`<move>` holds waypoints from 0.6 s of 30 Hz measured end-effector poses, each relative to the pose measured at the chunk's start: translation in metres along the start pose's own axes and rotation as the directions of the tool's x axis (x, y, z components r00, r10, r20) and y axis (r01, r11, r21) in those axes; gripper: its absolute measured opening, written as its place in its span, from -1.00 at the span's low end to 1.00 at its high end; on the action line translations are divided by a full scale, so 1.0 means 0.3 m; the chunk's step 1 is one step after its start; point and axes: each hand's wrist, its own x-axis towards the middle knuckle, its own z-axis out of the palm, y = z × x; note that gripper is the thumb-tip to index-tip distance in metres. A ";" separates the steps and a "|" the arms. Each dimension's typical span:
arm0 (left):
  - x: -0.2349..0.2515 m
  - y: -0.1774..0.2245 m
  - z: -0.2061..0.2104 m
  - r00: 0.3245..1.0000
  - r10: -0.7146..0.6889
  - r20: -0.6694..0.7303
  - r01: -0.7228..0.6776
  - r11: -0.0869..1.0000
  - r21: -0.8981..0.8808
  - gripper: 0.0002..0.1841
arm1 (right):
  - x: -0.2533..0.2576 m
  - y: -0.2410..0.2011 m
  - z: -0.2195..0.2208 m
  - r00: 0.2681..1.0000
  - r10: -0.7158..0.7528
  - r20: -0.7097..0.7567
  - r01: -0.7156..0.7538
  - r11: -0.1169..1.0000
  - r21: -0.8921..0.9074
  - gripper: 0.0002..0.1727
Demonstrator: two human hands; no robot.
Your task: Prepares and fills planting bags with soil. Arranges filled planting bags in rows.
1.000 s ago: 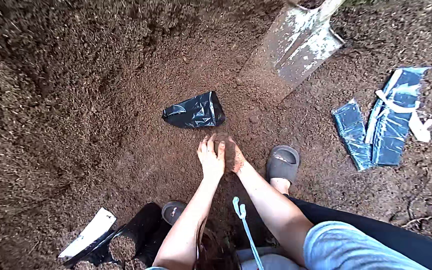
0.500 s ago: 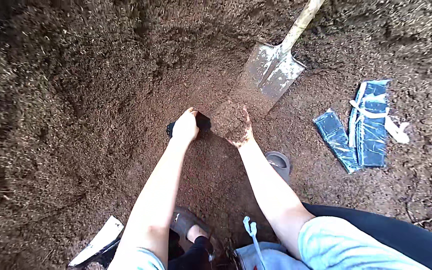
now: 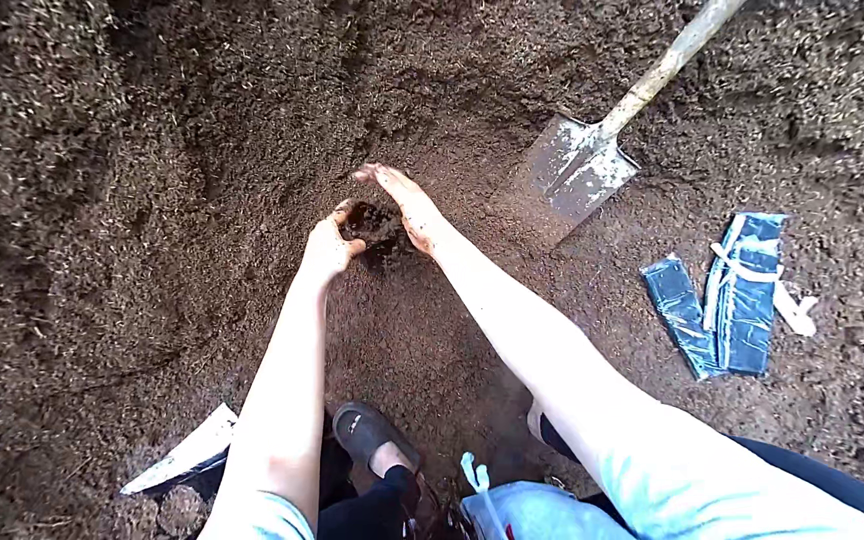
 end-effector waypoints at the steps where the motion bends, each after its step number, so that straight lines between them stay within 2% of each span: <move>1: -0.010 0.000 -0.020 1.000 0.005 -0.029 -0.007 0.999 -0.039 -0.16 | 0.014 -0.034 0.019 0.999 -0.018 0.030 0.019 0.999 -0.029 -0.49; 4: 0.003 -0.020 -0.028 0.997 0.024 -0.068 -0.029 0.997 -0.073 -0.15 | 0.044 -0.080 0.050 0.999 -0.010 0.051 0.012 0.999 -0.048 -0.52; 6: 0.032 -0.060 0.009 1.000 -0.010 -0.024 0.010 1.000 -0.005 -0.12 | 0.044 -0.039 0.045 0.996 0.085 0.021 -0.083 0.994 -0.071 -0.49; 8: 0.040 -0.061 0.012 1.000 -0.015 -0.023 0.014 1.000 -0.025 -0.11 | 0.044 0.004 -0.004 0.988 0.145 -0.055 -0.150 0.983 -0.110 -0.45; 11: -0.009 -0.122 0.044 0.976 0.050 -0.212 -0.121 0.934 -0.337 -0.27 | 0.039 0.127 -0.139 0.953 0.163 -0.256 -0.223 0.949 -0.224 -0.44; 13: -0.018 -0.219 0.115 0.898 -0.088 -0.430 -0.163 0.843 -0.512 -0.45 | 0.048 0.275 -0.242 0.930 0.230 -0.287 -0.334 0.855 -0.396 -0.41; 14: -0.015 -0.275 0.170 0.851 -0.208 -0.483 -0.116 0.822 -0.558 -0.48 | 0.043 0.358 -0.284 0.918 0.289 -0.273 -0.391 0.778 -0.493 -0.36; 15: -0.011 -0.332 0.237 0.821 -0.314 -0.477 -0.015 0.823 -0.568 -0.46 | 0.030 0.446 -0.316 0.905 0.347 -0.246 -0.424 0.693 -0.582 -0.30; 16: -0.013 -0.382 0.310 0.830 -0.378 -0.410 0.109 0.832 -0.544 -0.44 | 0.007 0.531 -0.332 0.890 0.402 -0.216 -0.439 0.623 -0.647 -0.25; 18: -0.012 -0.460 0.467 0.876 -0.417 -0.241 0.295 0.861 -0.415 -0.40 | -0.059 0.663 -0.301 0.890 0.412 -0.196 -0.414 0.548 -0.727 -0.30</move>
